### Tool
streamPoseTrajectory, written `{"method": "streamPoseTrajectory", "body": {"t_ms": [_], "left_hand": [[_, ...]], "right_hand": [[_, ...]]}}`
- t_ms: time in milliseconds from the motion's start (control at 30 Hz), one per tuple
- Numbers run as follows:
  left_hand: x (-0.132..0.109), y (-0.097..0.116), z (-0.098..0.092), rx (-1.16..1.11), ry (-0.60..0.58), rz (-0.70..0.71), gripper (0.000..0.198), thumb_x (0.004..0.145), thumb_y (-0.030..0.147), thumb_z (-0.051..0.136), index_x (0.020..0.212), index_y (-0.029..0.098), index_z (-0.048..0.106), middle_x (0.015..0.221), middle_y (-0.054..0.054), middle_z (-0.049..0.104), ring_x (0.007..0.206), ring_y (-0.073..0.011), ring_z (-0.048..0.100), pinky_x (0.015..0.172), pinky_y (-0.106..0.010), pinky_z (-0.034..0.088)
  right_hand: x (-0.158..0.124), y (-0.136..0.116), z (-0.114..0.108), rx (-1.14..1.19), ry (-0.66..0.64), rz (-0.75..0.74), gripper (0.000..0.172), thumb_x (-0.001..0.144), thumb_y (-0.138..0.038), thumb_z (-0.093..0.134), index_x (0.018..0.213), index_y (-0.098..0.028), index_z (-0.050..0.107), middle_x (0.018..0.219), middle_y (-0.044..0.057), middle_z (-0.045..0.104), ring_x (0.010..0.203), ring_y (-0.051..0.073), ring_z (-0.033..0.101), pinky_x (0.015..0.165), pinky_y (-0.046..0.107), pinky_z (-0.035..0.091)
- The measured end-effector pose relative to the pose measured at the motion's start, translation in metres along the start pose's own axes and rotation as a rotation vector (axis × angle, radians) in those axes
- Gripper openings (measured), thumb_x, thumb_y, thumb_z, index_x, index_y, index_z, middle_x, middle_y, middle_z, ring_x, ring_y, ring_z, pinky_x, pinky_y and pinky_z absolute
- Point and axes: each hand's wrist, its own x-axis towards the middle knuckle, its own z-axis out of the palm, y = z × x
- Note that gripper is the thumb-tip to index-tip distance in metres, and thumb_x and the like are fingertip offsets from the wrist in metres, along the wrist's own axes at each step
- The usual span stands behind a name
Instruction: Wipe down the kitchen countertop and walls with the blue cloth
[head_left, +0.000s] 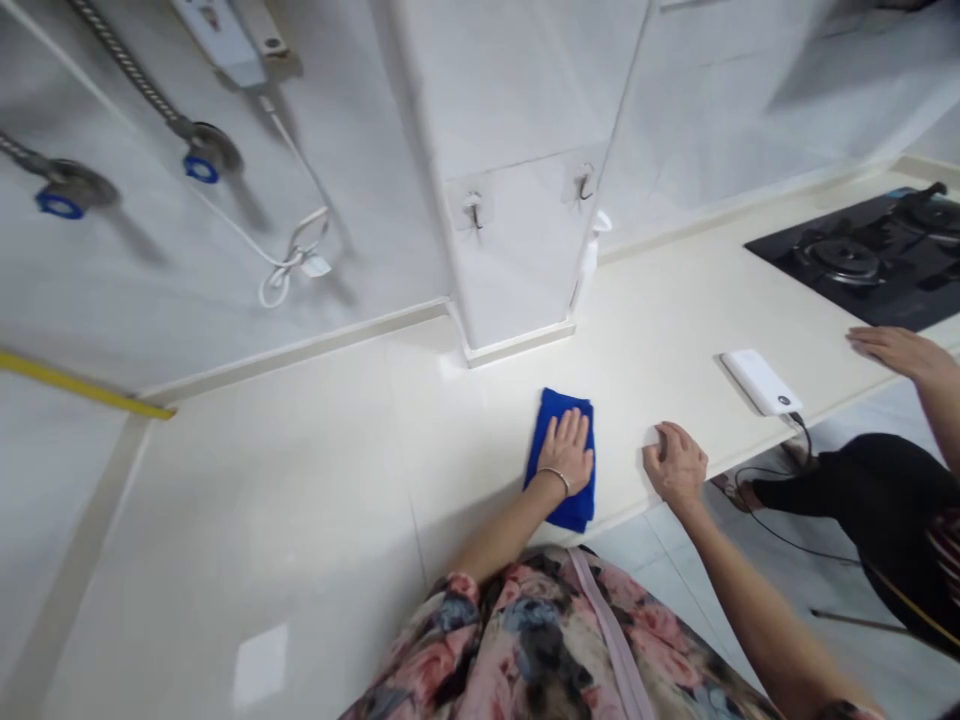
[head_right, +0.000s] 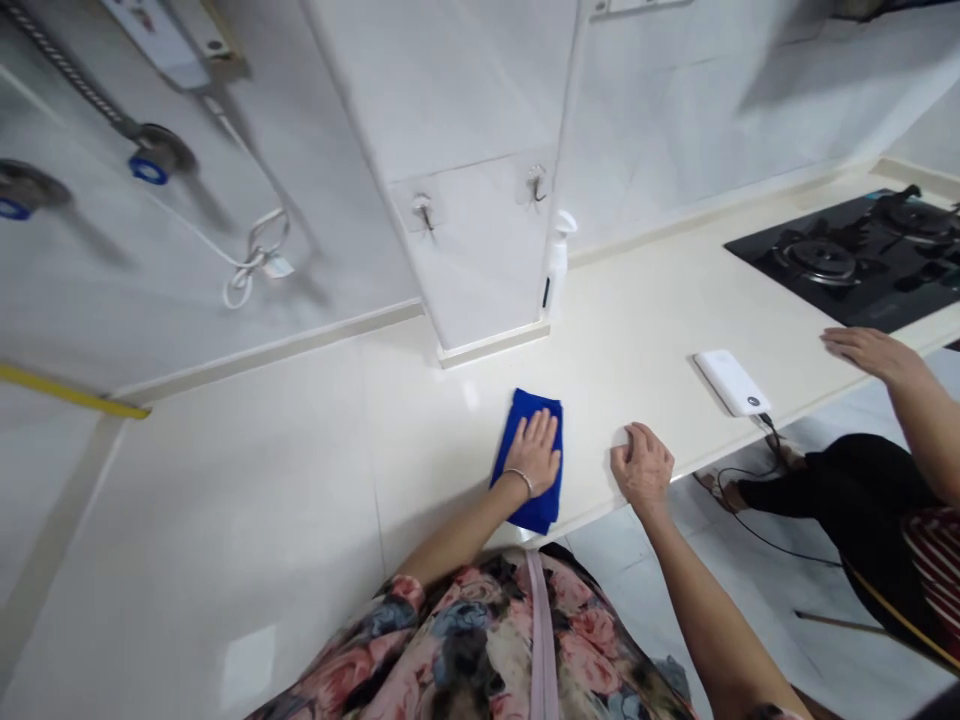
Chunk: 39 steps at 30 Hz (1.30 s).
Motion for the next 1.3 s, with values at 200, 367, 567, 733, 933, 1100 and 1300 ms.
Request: {"method": "streamPoseTrajectory", "body": {"t_ms": [200, 367, 567, 733, 933, 1100, 1300], "left_hand": [[-0.008, -0.002, 0.002, -0.140, -0.022, 0.091, 0.070, 0.103, 0.045, 0.031, 0.166, 0.015, 0.026, 0.174, -0.009, 0.018, 0.162, -0.0230, 0.016, 0.134, -0.046, 0.014], [-0.040, -0.107, -0.035, -0.140, 0.017, -0.163, 0.067, 0.100, 0.040, 0.037, 0.164, 0.021, 0.033, 0.173, -0.006, 0.024, 0.161, -0.0235, 0.020, 0.133, -0.047, 0.015], [-0.179, -0.266, -0.088, 0.027, 0.159, -0.836, 0.070, 0.102, 0.040, 0.029, 0.164, 0.008, 0.029, 0.173, -0.015, 0.020, 0.161, -0.0291, 0.019, 0.132, -0.051, 0.018], [-0.331, -0.305, -0.097, 0.113, 0.160, -1.297, 0.073, 0.101, 0.046, 0.022, 0.164, 0.008, 0.025, 0.173, -0.011, 0.018, 0.161, -0.0259, 0.019, 0.131, -0.047, 0.020], [-0.388, -0.248, -0.078, 0.122, 0.267, -1.504, 0.075, 0.097, 0.055, 0.015, 0.165, 0.023, 0.024, 0.173, 0.003, 0.014, 0.159, -0.0261, 0.024, 0.132, -0.049, 0.023], [-0.354, -0.173, -0.059, 0.065, 0.300, -1.362, 0.082, 0.098, 0.050, 0.023, 0.163, 0.001, 0.024, 0.172, -0.022, 0.018, 0.160, -0.0356, 0.018, 0.131, -0.056, 0.017], [-0.275, -0.102, -0.039, 0.033, 0.223, -1.127, 0.078, 0.101, 0.043, 0.026, 0.162, -0.005, 0.021, 0.171, -0.028, 0.017, 0.162, -0.0350, 0.011, 0.131, -0.058, 0.014]], "right_hand": [[0.002, 0.003, -0.003, 0.005, -0.010, 0.001, 0.043, 0.084, -0.027, 0.052, 0.125, -0.020, 0.064, 0.137, 0.012, 0.062, 0.123, 0.029, 0.056, 0.105, 0.044, 0.040], [0.002, 0.003, -0.006, 0.007, -0.028, -0.005, 0.045, 0.085, -0.024, 0.051, 0.129, -0.019, 0.062, 0.137, 0.014, 0.060, 0.123, 0.030, 0.054, 0.107, 0.047, 0.040], [0.002, 0.003, -0.009, 0.013, -0.028, -0.027, 0.045, 0.086, -0.025, 0.049, 0.128, -0.017, 0.063, 0.138, 0.015, 0.061, 0.122, 0.031, 0.056, 0.107, 0.048, 0.041], [0.002, 0.005, -0.010, 0.045, -0.031, -0.024, 0.044, 0.087, -0.026, 0.049, 0.127, -0.018, 0.063, 0.140, 0.015, 0.061, 0.125, 0.032, 0.056, 0.107, 0.050, 0.042], [0.004, 0.002, -0.012, 0.032, -0.011, -0.011, 0.043, 0.085, -0.023, 0.052, 0.125, -0.016, 0.065, 0.136, 0.016, 0.063, 0.125, 0.032, 0.057, 0.109, 0.050, 0.042], [0.004, 0.003, -0.013, 0.018, -0.037, -0.007, 0.044, 0.086, -0.023, 0.051, 0.128, -0.016, 0.063, 0.138, 0.017, 0.061, 0.127, 0.031, 0.055, 0.111, 0.051, 0.040], [0.003, 0.007, -0.011, 0.065, -0.083, 0.013, 0.046, 0.089, -0.021, 0.049, 0.133, -0.016, 0.059, 0.142, 0.017, 0.057, 0.133, 0.031, 0.050, 0.116, 0.052, 0.034]]}}
